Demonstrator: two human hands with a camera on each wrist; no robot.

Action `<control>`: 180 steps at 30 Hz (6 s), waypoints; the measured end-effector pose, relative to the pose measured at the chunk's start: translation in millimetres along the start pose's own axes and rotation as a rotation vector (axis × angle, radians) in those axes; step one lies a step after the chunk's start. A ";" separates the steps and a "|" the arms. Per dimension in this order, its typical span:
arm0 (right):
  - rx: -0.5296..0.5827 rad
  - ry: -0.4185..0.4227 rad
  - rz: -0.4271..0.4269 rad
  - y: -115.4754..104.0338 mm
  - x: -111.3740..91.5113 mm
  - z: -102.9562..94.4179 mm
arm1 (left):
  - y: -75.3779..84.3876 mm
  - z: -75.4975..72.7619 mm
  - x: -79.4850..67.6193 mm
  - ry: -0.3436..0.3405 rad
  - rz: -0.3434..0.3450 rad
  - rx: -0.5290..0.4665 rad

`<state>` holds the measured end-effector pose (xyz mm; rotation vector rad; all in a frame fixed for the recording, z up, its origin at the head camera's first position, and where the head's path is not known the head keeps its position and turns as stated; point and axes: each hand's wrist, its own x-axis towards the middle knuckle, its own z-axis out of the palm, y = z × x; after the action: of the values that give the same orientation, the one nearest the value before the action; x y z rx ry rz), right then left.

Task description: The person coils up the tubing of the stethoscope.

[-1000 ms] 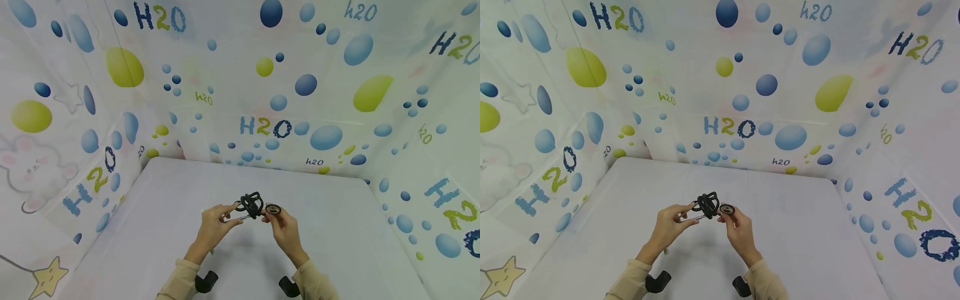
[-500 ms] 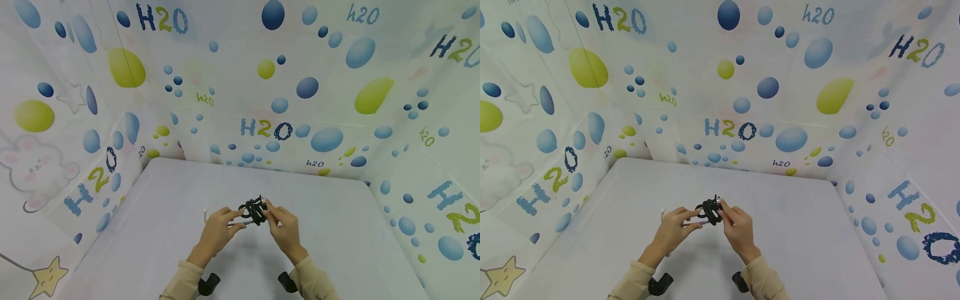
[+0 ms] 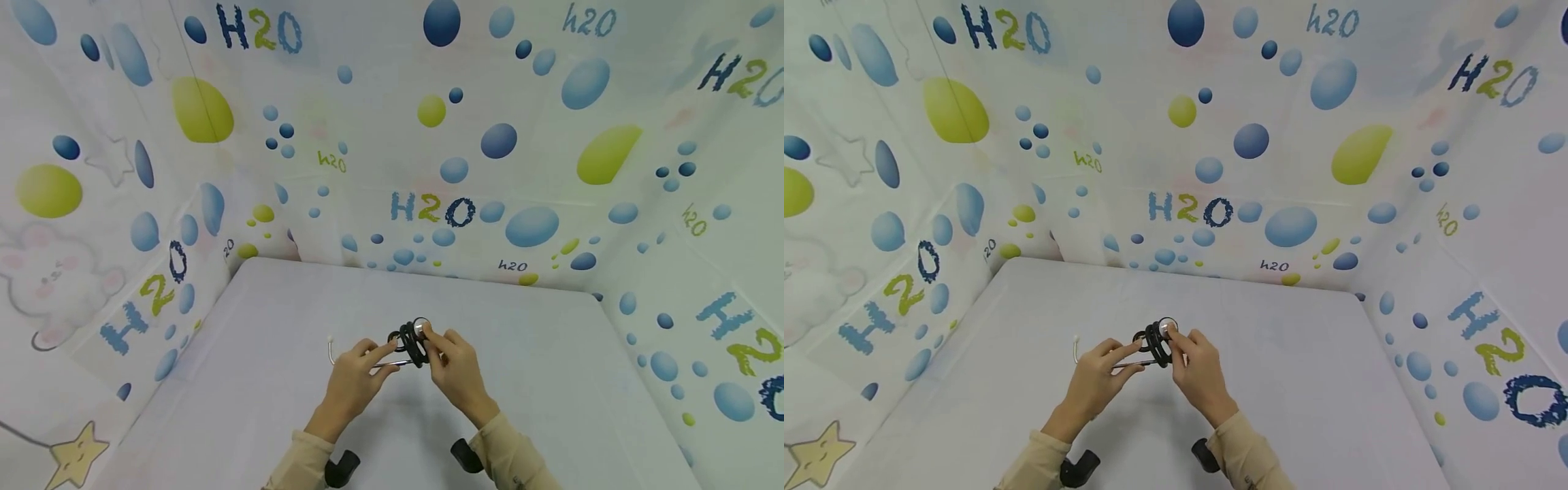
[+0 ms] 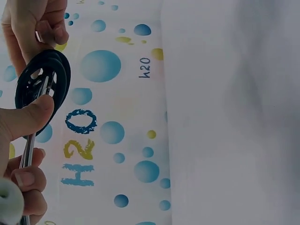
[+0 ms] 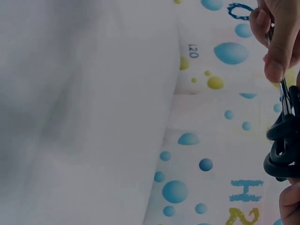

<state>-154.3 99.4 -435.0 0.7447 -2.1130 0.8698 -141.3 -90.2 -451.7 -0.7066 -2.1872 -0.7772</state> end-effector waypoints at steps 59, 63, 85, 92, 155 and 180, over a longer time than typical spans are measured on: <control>0.151 -0.103 -0.091 16.2 19.3 -17.0 | -1.6 -6.0 19.6 -0.034 -0.027 -0.059; 0.144 -0.215 -0.081 16.5 21.3 -20.4 | -2.2 -3.2 16.2 -0.062 -0.028 -0.041; 0.187 -0.395 0.015 17.9 31.3 -26.0 | -4.7 -3.7 16.8 -0.109 -0.004 0.012; 0.209 -0.453 0.116 16.5 25.9 -19.9 | -6.0 -2.0 10.9 -0.102 0.009 0.043; 0.770 -0.107 0.938 3.3 9.9 -3.9 | -1.9 -5.7 11.4 -0.099 0.026 -0.068; 0.900 -0.301 0.903 19.6 -6.0 -5.9 | -3.4 -9.0 7.7 -0.095 -0.003 -0.060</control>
<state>-162.6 117.1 -443.5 0.2770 -2.2729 2.4097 -144.4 -96.9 -441.9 -0.7853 -2.2581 -0.8296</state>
